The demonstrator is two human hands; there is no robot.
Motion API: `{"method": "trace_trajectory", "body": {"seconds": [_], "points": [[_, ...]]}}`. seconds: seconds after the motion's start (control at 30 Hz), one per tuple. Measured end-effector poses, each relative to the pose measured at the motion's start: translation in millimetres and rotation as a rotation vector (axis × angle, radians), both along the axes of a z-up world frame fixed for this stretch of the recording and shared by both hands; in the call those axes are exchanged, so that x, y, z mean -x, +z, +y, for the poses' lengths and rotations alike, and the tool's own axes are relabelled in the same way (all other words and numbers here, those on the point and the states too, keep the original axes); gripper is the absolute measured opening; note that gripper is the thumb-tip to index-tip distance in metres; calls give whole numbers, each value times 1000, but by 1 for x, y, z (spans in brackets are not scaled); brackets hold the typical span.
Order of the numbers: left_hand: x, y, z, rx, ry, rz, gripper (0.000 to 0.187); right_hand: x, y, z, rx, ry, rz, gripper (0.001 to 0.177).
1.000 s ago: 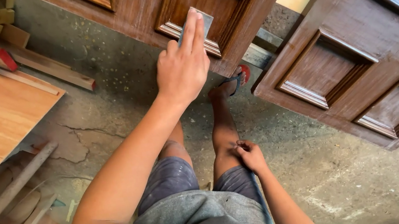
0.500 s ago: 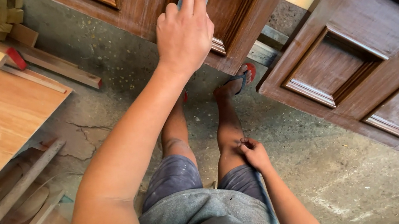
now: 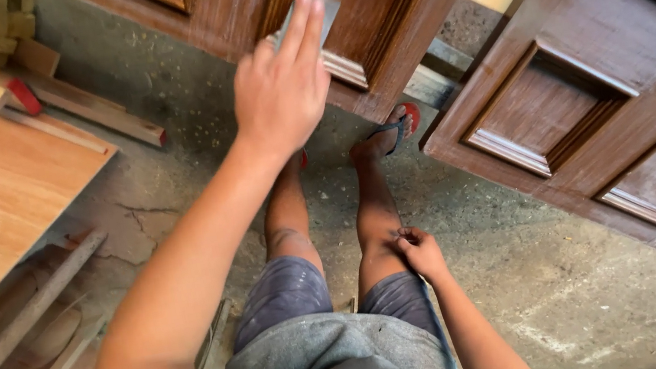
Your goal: The person uses a sanding block to smooth the surface of a wooden cabinet door. They systematically sand the recessed panels and the raised edges of the door, moving the block back and forth to even out the finish.
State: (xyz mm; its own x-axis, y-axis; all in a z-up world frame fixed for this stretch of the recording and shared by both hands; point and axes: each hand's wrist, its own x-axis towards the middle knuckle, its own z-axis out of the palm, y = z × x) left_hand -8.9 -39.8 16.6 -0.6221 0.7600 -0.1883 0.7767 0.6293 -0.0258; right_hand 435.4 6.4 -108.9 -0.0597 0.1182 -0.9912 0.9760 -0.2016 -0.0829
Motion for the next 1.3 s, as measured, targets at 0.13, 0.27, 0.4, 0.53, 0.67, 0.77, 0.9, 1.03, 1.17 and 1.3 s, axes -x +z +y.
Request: {"method": "trace_trajectory", "body": {"seconds": [0.13, 0.27, 0.4, 0.53, 0.67, 0.77, 0.9, 1.03, 1.17, 1.3], "points": [[-13, -11, 15, 52, 41, -16, 55, 5, 4, 1, 7, 38, 0, 46], [-21, -11, 41, 58, 94, 48, 59, -3, -2, -5, -15, 54, 28, 39], [-35, -1, 24, 60, 95, -54, 57, -7, -13, -12, -16, 53, 106, 39], [-25, -17, 52, 26, 122, -57, 59, -3, -11, -9, -37, 77, 65, 39], [-21, 24, 22, -13, 112, -293, 60, 20, 1, 5, -46, 154, 79, 48], [-44, 39, -31, -581, 433, -870, 52, 62, 41, 17, -70, 317, 287, 50], [-75, 35, -92, -1289, 1111, -1532, 27, 148, 81, 26, -122, -28, 652, 22], [-88, 32, -117, -1353, 1357, -1515, 13, 207, 108, 22, -152, -165, 821, 38], [-99, 1, -149, -1037, 1122, -1068, 3, 235, 109, 5, -112, -216, 840, 49], [-105, -4, -164, -701, 843, -697, 3, 259, 104, -13, -81, -41, 897, 37]]}}
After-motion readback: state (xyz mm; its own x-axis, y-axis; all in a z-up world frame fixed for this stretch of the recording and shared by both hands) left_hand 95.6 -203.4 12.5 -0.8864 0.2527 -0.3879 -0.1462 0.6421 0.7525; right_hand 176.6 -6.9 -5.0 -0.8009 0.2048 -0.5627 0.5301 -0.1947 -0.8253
